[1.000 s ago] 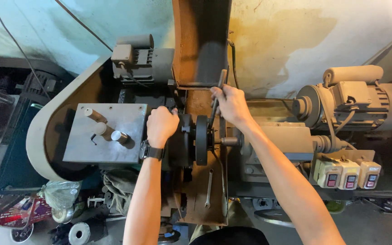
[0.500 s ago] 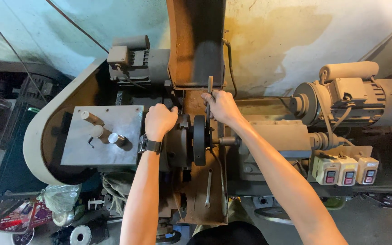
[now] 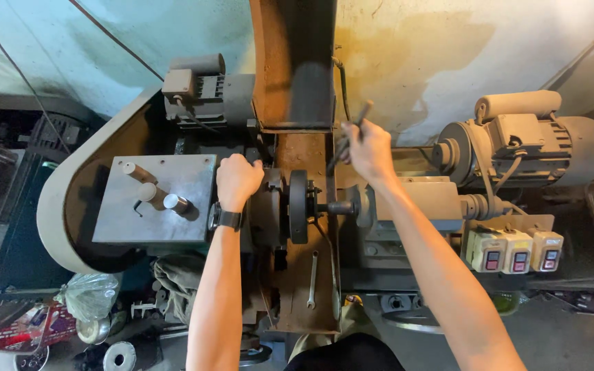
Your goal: Operating a lathe machine to resurface or machine a metal mechanical part.
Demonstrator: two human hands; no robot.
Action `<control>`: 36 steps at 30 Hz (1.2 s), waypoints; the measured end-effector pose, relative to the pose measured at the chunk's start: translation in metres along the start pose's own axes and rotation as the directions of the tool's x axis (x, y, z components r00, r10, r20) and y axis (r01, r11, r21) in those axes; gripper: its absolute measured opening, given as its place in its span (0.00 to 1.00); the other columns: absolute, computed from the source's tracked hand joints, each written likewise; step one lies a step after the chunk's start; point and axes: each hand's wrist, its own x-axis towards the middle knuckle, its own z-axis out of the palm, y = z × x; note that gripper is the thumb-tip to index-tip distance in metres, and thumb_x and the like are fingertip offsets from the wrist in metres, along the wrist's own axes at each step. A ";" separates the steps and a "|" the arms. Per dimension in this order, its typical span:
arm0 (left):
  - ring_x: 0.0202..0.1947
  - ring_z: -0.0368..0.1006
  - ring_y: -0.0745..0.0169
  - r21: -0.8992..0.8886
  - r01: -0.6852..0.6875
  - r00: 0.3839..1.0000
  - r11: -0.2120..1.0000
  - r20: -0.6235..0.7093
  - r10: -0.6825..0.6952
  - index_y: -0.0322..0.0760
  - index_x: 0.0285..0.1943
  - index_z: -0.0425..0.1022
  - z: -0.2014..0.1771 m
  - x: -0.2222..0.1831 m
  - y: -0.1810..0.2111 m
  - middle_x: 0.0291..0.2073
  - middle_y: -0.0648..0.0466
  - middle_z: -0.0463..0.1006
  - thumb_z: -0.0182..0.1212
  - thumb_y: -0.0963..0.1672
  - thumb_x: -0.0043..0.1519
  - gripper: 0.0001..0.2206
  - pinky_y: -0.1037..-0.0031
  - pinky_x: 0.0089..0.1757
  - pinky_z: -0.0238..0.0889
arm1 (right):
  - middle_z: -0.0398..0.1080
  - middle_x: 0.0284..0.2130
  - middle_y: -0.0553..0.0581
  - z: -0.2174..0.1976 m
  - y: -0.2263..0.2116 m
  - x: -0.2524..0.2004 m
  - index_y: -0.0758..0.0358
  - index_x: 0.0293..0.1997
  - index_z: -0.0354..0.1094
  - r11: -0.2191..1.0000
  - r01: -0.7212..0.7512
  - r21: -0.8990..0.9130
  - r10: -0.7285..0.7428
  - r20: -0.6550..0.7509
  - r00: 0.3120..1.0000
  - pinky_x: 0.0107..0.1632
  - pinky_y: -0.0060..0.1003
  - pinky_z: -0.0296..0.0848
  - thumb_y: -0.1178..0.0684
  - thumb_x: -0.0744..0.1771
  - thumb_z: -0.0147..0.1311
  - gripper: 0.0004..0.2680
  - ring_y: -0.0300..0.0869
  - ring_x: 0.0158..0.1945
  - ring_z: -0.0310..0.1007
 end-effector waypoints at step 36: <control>0.66 0.70 0.33 -0.340 -0.525 0.733 0.780 -0.647 0.210 0.25 0.75 0.59 0.015 -0.166 -0.029 0.67 0.31 0.70 0.59 0.41 0.71 0.24 0.59 0.60 0.67 | 0.72 0.22 0.58 -0.026 0.045 -0.022 0.70 0.44 0.72 0.979 0.116 -0.167 -0.130 -0.075 0.989 0.27 0.37 0.73 0.54 0.71 0.51 0.08 0.39 0.22 0.74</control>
